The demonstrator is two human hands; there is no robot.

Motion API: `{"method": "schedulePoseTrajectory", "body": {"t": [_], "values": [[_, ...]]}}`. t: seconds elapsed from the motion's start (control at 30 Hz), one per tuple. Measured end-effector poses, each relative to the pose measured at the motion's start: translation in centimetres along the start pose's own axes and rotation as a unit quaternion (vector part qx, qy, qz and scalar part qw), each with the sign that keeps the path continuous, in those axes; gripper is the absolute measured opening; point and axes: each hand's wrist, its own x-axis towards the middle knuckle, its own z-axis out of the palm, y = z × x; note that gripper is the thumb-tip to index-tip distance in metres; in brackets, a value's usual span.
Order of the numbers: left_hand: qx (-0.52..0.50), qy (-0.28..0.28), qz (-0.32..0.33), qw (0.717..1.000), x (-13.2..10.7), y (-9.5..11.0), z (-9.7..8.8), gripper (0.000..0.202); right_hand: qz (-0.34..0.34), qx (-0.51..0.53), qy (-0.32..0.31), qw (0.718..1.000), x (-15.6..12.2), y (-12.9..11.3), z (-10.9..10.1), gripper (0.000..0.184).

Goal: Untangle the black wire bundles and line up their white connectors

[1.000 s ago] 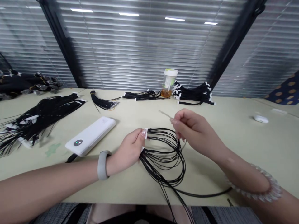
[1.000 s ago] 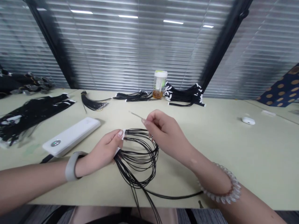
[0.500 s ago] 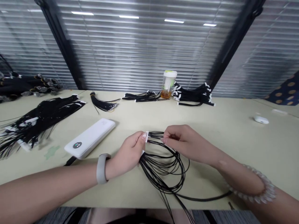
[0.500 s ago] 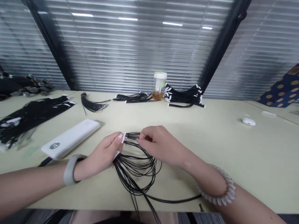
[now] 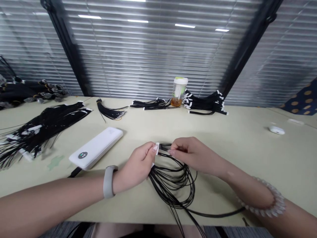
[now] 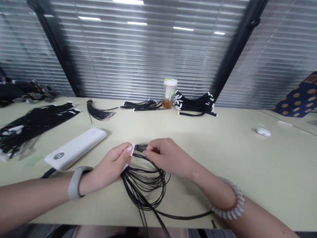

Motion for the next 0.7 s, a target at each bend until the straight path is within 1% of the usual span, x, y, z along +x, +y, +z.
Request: {"method": "schedulePoseTrajectory", "body": {"t": [0.17, 0.3, 0.4, 0.53, 0.57, 0.6, 0.63, 0.7], "values": [[0.115, -0.006, 0.023, 0.993, -0.4, 0.0, -0.1, 0.026, -0.052, -0.061, 0.036, 0.996, 0.0, 0.2, 1.5, 0.021], [0.226, -0.014, 0.026, 0.974, -0.8, 0.2, -0.3, 0.021, -0.099, -0.074, 0.063, 0.99, 0.0, 0.6, 2.3, 0.02], [0.309, -0.017, 0.056, 0.949, -0.9, 0.3, -0.4, 0.019, -0.119, -0.092, 0.075, 0.986, 0.1, 1.0, 2.6, 0.019], [0.418, -0.008, 0.147, 0.896, -0.7, 0.1, -0.8, 0.022, -0.151, -0.148, 0.086, 0.974, 0.1, 1.1, 2.1, 0.015], [0.425, -0.008, 0.161, 0.891, -0.5, 0.0, -1.0, 0.022, -0.159, -0.168, 0.096, 0.968, 0.1, 1.0, 1.8, 0.014], [0.416, -0.004, 0.162, 0.895, -0.4, 0.0, -1.1, 0.021, -0.166, -0.186, 0.108, 0.962, 0.1, 0.8, 1.4, 0.014], [0.394, 0.003, 0.15, 0.907, -0.2, -0.1, -1.2, 0.02, -0.169, -0.198, 0.121, 0.958, 0.1, 0.7, 1.0, 0.013], [0.321, 0.023, 0.106, 0.941, 0.1, -0.1, -1.3, 0.019, -0.169, -0.203, 0.148, 0.953, 0.1, 0.6, 0.2, 0.012]]}}
